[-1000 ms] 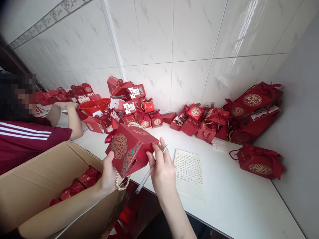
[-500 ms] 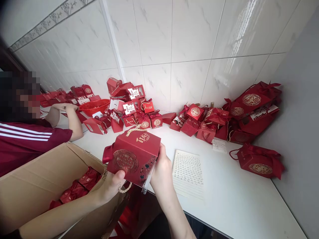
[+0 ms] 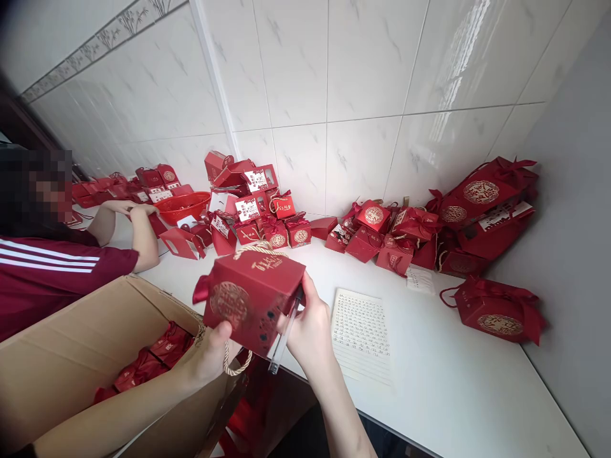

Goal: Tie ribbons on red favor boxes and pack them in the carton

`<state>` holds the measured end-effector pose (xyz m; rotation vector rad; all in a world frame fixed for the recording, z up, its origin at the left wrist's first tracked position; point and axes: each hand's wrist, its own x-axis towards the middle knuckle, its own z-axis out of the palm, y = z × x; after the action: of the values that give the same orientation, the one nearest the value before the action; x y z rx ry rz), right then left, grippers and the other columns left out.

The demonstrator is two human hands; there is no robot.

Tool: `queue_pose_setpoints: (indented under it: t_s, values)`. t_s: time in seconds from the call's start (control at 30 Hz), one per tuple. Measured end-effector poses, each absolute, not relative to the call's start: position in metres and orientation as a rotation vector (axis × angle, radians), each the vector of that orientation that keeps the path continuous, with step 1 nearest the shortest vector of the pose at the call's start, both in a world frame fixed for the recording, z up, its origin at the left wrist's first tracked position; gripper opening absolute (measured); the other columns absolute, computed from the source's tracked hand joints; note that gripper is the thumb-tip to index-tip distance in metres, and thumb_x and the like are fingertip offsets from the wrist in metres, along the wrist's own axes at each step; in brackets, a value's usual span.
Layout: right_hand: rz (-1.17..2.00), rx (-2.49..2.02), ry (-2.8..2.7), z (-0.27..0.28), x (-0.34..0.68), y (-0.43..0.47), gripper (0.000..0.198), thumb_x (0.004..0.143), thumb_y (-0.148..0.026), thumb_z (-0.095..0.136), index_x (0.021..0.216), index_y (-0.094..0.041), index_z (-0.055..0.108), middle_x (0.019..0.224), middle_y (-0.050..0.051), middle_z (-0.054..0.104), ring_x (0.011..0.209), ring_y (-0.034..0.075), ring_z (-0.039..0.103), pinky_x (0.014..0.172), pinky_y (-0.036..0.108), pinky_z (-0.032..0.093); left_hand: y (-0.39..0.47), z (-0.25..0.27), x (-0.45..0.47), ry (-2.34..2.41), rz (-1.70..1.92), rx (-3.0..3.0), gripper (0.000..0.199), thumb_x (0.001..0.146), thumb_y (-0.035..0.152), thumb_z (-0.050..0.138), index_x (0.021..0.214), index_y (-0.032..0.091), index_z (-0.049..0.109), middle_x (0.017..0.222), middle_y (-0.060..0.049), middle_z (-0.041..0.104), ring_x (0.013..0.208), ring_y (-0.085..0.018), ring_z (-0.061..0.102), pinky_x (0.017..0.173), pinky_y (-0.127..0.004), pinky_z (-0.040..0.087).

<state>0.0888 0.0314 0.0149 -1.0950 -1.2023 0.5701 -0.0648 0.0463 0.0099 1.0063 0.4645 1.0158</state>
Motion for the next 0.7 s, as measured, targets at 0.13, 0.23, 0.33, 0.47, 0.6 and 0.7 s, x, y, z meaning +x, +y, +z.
queue_pose_setpoints:
  t_s: [0.13,0.23,0.33,0.47,0.6,0.7]
  values:
    - [0.67,-0.995,-1.21,0.015,0.093,0.028,0.061,0.074,-0.044,0.069,0.126,-0.02,0.049,0.099,0.006,0.065,0.085,0.024,0.061,0.07,0.033,0.054,0.049,0.017,-0.056,0.361,0.925,0.848,0.057,0.076,0.052,0.059,0.119,0.015,0.057,0.116,-0.012,0.063,0.123,-0.031,0.045,0.106,-0.044,0.033]
    - [0.657,-1.027,-1.188,0.018,0.094,0.026,0.054,0.079,-0.046,0.064,0.125,-0.02,0.05,0.107,0.007,0.063,0.094,0.025,0.06,0.075,0.034,0.053,0.049,0.024,-0.052,0.314,0.897,0.777,0.058,0.078,0.051,0.055,0.125,0.016,0.052,0.121,-0.011,0.06,0.125,-0.03,0.043,0.107,-0.044,0.032]
    - [0.62,-1.081,-1.176,0.024,0.094,0.024,0.045,0.081,-0.045,0.061,0.118,-0.02,0.056,0.11,0.007,0.062,0.098,0.025,0.059,0.077,0.034,0.052,0.049,0.025,-0.054,0.284,0.885,0.731,0.058,0.08,0.047,0.055,0.129,0.018,0.049,0.12,-0.009,0.061,0.125,-0.028,0.043,0.108,-0.042,0.03]
    - [0.614,-1.115,-1.115,0.026,0.094,0.026,0.041,0.08,-0.043,0.062,0.114,-0.021,0.058,0.104,0.006,0.065,0.091,0.023,0.061,0.079,0.034,0.05,0.052,0.023,-0.057,0.273,0.902,0.703,0.043,0.081,0.042,0.054,0.117,0.018,0.059,0.11,-0.008,0.066,0.121,-0.026,0.048,0.108,-0.04,0.031]
    - [0.642,-1.082,-1.076,0.025,0.094,0.027,0.043,0.076,-0.045,0.067,0.11,-0.021,0.059,0.104,0.006,0.065,0.094,0.025,0.06,0.082,0.036,0.049,0.053,0.023,-0.058,0.273,0.898,0.703,0.032,0.079,0.041,0.057,0.101,0.019,0.067,0.1,-0.005,0.07,0.115,-0.025,0.054,0.104,-0.038,0.036]
    - [0.666,-0.958,-1.085,0.025,0.096,0.024,0.04,0.074,-0.048,0.07,0.102,-0.021,0.062,0.099,0.006,0.066,0.091,0.026,0.061,0.074,0.034,0.052,0.052,0.022,-0.06,0.32,0.919,0.697,0.038,0.078,0.048,0.057,0.101,0.02,0.067,0.101,-0.005,0.07,0.11,-0.026,0.057,0.099,-0.039,0.041]
